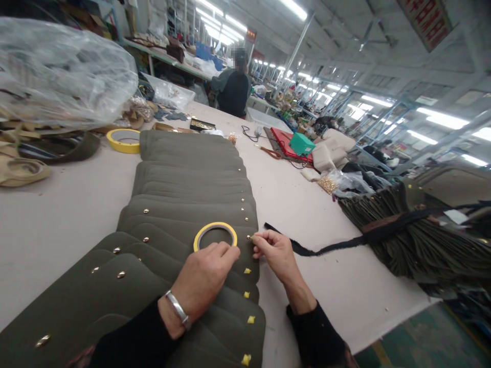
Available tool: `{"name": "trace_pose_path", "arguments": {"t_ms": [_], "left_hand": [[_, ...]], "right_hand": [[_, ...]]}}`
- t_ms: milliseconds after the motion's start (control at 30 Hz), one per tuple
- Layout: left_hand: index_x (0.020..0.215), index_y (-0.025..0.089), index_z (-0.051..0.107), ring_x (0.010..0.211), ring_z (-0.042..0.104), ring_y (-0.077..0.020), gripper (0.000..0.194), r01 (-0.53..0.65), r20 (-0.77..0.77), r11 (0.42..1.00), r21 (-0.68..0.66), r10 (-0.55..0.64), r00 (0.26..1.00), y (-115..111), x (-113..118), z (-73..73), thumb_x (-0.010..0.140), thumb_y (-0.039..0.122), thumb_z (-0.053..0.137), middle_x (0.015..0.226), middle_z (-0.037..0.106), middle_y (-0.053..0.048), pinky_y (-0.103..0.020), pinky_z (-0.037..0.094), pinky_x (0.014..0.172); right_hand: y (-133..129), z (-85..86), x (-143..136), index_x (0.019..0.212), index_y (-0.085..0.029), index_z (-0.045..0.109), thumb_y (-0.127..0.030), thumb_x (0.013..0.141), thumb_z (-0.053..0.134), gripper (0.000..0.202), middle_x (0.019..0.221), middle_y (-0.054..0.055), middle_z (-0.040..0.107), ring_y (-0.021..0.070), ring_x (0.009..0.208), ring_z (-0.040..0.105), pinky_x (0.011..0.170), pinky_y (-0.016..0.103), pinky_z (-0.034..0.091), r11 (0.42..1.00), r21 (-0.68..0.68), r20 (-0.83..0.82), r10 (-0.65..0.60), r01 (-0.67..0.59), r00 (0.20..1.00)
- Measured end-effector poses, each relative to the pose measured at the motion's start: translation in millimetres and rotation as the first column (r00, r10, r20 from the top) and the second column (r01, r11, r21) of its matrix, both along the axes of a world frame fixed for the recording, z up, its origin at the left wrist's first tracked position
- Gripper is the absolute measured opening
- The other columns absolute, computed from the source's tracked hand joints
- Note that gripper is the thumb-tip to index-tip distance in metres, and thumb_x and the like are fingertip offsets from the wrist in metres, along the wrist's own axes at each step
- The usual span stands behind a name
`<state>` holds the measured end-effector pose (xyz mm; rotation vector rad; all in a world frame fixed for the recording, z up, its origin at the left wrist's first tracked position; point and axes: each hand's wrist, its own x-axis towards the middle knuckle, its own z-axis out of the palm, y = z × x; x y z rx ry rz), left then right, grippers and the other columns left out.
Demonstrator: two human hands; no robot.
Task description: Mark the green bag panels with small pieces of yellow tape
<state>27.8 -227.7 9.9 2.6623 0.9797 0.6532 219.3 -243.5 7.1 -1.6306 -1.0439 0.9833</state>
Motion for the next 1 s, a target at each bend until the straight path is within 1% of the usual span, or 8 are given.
{"name": "trace_pose_path", "arguments": {"t_ms": [133, 400, 567, 700, 767, 833, 900, 1000], "left_hand": [[0.09, 0.02, 0.057, 0.083, 0.057, -0.0182, 0.016, -0.012, -0.223, 0.996, -0.09, -0.009, 0.975, 1.8, 4.6, 1.7, 0.089, 0.008, 0.047, 0.089, 0.063, -0.003, -0.026, 0.047, 0.066], [0.091, 0.02, 0.056, 0.085, 0.057, -0.0211, 0.018, -0.022, -0.248, 0.99, -0.137, -0.012, 0.969, 0.8, 5.3, 3.5, 0.091, 0.008, 0.042, 0.092, 0.063, -0.004, -0.032, 0.051, 0.07], [0.091, 0.021, 0.056, 0.084, 0.057, -0.0213, 0.018, -0.032, -0.242, 0.99, -0.134, -0.001, 0.97, 0.8, 4.7, 3.2, 0.091, 0.009, 0.042, 0.091, 0.062, -0.004, -0.032, 0.05, 0.068], [0.091, 0.021, 0.055, 0.083, 0.057, -0.0217, 0.017, -0.023, -0.233, 0.996, -0.084, 0.003, 0.972, 0.8, 4.0, -1.2, 0.092, 0.012, 0.041, 0.088, 0.061, -0.004, -0.031, 0.048, 0.066], [0.09, 0.02, 0.055, 0.081, 0.056, -0.0221, 0.016, -0.013, -0.243, 0.998, -0.062, -0.002, 0.97, 1.0, 3.6, -2.2, 0.093, 0.014, 0.041, 0.087, 0.06, -0.004, -0.032, 0.048, 0.066], [0.089, 0.02, 0.055, 0.078, 0.055, -0.0218, 0.015, -0.007, -0.263, 0.999, -0.046, -0.005, 0.965, 1.3, 3.1, -1.3, 0.093, 0.016, 0.041, 0.084, 0.059, -0.004, -0.034, 0.048, 0.067], [0.088, 0.02, 0.054, 0.074, 0.055, -0.0211, 0.015, 0.0, -0.275, 0.999, -0.036, -0.01, 0.961, 1.8, 2.5, 1.0, 0.093, 0.017, 0.041, 0.082, 0.058, -0.004, -0.035, 0.047, 0.067], [0.089, 0.019, 0.054, 0.075, 0.054, -0.0211, 0.017, 0.021, -0.246, 0.999, -0.041, -0.03, 0.969, 2.6, 1.6, 5.1, 0.094, 0.018, 0.039, 0.083, 0.058, -0.004, -0.036, 0.048, 0.068]], "right_hand": [[6.3, -2.1, 7.5, 0.077, -0.013, 0.068, -0.037, 0.076, 0.064, 0.024, 0.058, 0.001, 0.062, 0.0118, 0.05, 0.059, 0.049, 0.023, 0.052, 0.996, -0.03, 0.171, 0.087, -0.083, 0.981], [11.7, -3.1, -2.0, 0.073, -0.019, 0.067, -0.022, 0.079, 0.055, 0.014, 0.065, 0.0, 0.068, 0.0138, 0.058, 0.061, 0.058, 0.024, 0.046, 0.984, 0.049, 0.642, 0.099, -0.17, 0.761], [3.6, -1.6, 8.2, 0.107, -0.016, 0.059, -0.027, 0.084, 0.06, 0.025, 0.06, -0.003, 0.064, 0.0153, 0.056, 0.061, 0.059, 0.026, 0.047, 0.987, 0.069, 0.685, 0.059, -0.146, 0.727], [-7.4, 1.3, 12.8, 0.095, -0.018, 0.063, -0.02, 0.093, 0.047, 0.016, 0.085, 0.007, 0.067, 0.0176, 0.079, 0.063, 0.076, 0.029, 0.05, 0.894, 0.165, 0.845, 0.09, -0.416, 0.527], [-7.6, 1.0, 10.4, 0.095, -0.017, 0.065, -0.016, 0.094, 0.043, 0.022, 0.088, 0.01, 0.067, 0.0198, 0.087, 0.063, 0.081, 0.032, 0.049, 0.832, 0.112, 0.912, 0.13, -0.543, 0.388], [-3.4, -0.5, 6.2, 0.095, -0.015, 0.066, -0.014, 0.093, 0.043, 0.023, 0.087, 0.011, 0.067, 0.0212, 0.086, 0.063, 0.079, 0.032, 0.05, 0.832, 0.045, 0.938, 0.155, -0.552, 0.31], [3.8, -2.3, 2.1, 0.092, -0.014, 0.068, -0.013, 0.091, 0.046, 0.022, 0.085, 0.011, 0.069, 0.0212, 0.082, 0.064, 0.077, 0.032, 0.05, 0.88, 0.003, 0.927, 0.175, -0.474, 0.331], [15.1, -2.8, -0.8, 0.087, -0.016, 0.071, -0.015, 0.085, 0.055, 0.016, 0.082, 0.007, 0.072, 0.0182, 0.075, 0.066, 0.074, 0.028, 0.049, 0.954, -0.04, 0.832, 0.196, -0.297, 0.519]]}}
